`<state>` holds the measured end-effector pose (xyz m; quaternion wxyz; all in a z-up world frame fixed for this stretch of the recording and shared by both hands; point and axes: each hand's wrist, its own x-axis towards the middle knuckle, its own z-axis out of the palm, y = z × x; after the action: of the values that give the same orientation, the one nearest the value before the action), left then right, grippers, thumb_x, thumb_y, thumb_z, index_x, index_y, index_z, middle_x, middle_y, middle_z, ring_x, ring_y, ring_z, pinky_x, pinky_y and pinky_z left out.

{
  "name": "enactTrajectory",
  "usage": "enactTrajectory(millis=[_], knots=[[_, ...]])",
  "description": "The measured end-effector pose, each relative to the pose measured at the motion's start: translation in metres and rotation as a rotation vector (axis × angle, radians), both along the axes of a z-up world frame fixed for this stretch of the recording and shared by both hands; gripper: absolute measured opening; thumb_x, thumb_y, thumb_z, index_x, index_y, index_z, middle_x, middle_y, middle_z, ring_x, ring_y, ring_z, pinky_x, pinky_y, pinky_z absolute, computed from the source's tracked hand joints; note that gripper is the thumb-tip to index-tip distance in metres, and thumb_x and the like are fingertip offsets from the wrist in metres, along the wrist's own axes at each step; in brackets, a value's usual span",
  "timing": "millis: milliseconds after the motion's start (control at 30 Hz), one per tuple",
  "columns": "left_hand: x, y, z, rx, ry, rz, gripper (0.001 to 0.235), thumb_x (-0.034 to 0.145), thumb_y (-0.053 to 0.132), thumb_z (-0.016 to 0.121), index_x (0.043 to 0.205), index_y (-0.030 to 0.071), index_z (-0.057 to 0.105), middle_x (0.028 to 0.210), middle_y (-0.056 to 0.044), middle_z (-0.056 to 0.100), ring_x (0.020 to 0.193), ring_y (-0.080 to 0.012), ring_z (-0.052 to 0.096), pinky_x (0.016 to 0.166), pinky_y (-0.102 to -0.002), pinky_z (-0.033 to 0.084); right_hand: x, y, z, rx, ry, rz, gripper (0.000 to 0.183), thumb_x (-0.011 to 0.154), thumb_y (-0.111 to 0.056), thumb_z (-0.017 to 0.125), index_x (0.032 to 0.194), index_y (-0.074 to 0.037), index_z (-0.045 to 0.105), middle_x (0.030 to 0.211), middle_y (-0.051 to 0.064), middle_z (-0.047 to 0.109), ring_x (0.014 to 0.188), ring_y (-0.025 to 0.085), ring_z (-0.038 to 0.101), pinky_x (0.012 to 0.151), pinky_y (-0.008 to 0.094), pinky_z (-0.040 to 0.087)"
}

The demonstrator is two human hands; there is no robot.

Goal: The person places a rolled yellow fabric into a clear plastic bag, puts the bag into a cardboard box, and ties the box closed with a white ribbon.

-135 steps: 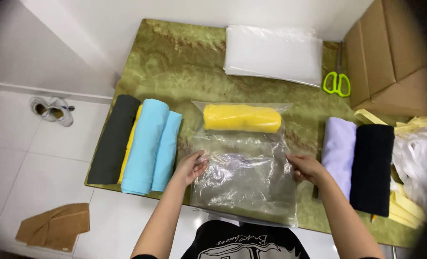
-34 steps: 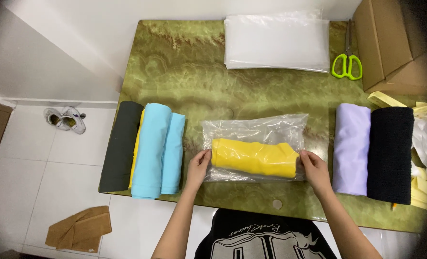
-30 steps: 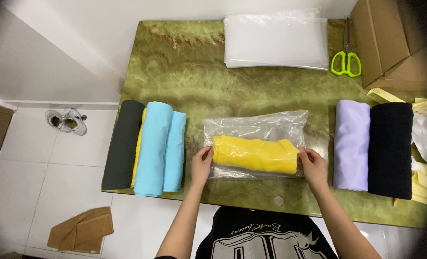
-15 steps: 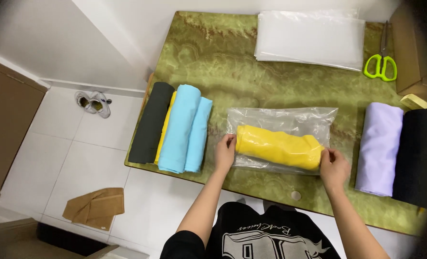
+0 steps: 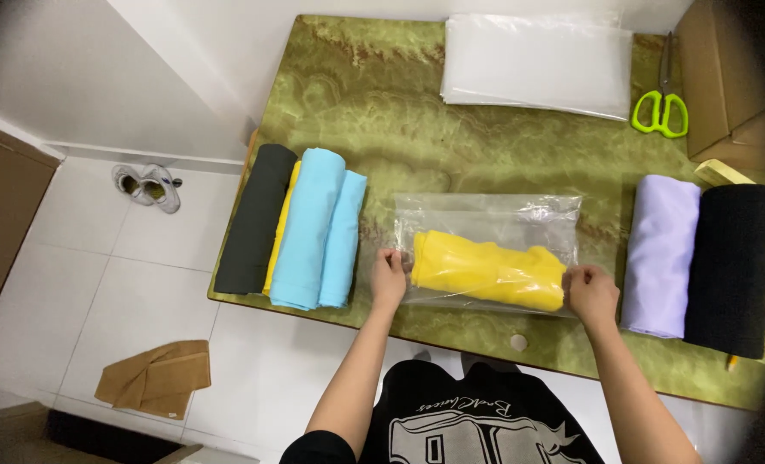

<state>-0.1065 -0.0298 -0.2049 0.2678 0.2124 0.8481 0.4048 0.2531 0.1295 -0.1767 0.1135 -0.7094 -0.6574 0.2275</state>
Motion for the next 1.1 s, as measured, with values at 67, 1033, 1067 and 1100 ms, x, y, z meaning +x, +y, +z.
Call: enactTrajectory(millis=[67,1033,1067,1100], knots=[[0.004,-0.002,0.013,-0.014,0.004,-0.009,0.020,0.110,0.035,0.057,0.113,0.016,0.065,0.109,-0.016,0.080,0.113,-0.0388,0.073,0.098,-0.051,0.057,0.010,0.016,-0.011,-0.024,0.009,0.004,0.031,0.106,-0.036,0.062,0.115,-0.016,0.084,0.100,0.015,0.082,0.106,0.045,0.075,0.092,0.055,0.059],[-0.008,-0.087,0.031,-0.145,-0.014,-0.285,0.028,0.091,0.050,0.079,0.100,0.024,0.083,0.101,-0.003,0.084,0.105,-0.0307,0.078,0.095,-0.046,0.060,0.040,-0.056,0.022,-0.103,0.529,-0.102,0.037,0.108,-0.037,0.074,0.120,-0.003,0.081,0.108,0.024,0.077,0.112,0.037,0.069,0.095,0.053,0.053],[-0.008,-0.088,0.032,-0.134,-0.004,-0.296,0.026,0.095,0.048,0.076,0.102,0.023,0.081,0.104,-0.006,0.083,0.107,-0.0329,0.077,0.096,-0.048,0.060,0.041,-0.057,0.019,-0.098,0.523,-0.088,0.036,0.105,-0.037,0.077,0.115,-0.003,0.081,0.103,0.022,0.077,0.107,0.034,0.069,0.093,0.050,0.053],[-0.008,-0.089,0.033,-0.122,0.006,-0.307,0.025,0.098,0.045,0.072,0.103,0.022,0.079,0.107,-0.008,0.082,0.109,-0.0351,0.076,0.096,-0.049,0.060,0.041,-0.057,0.015,-0.093,0.517,-0.075,0.035,0.103,-0.037,0.080,0.111,-0.004,0.081,0.099,0.021,0.077,0.101,0.031,0.069,0.090,0.048,0.053]])
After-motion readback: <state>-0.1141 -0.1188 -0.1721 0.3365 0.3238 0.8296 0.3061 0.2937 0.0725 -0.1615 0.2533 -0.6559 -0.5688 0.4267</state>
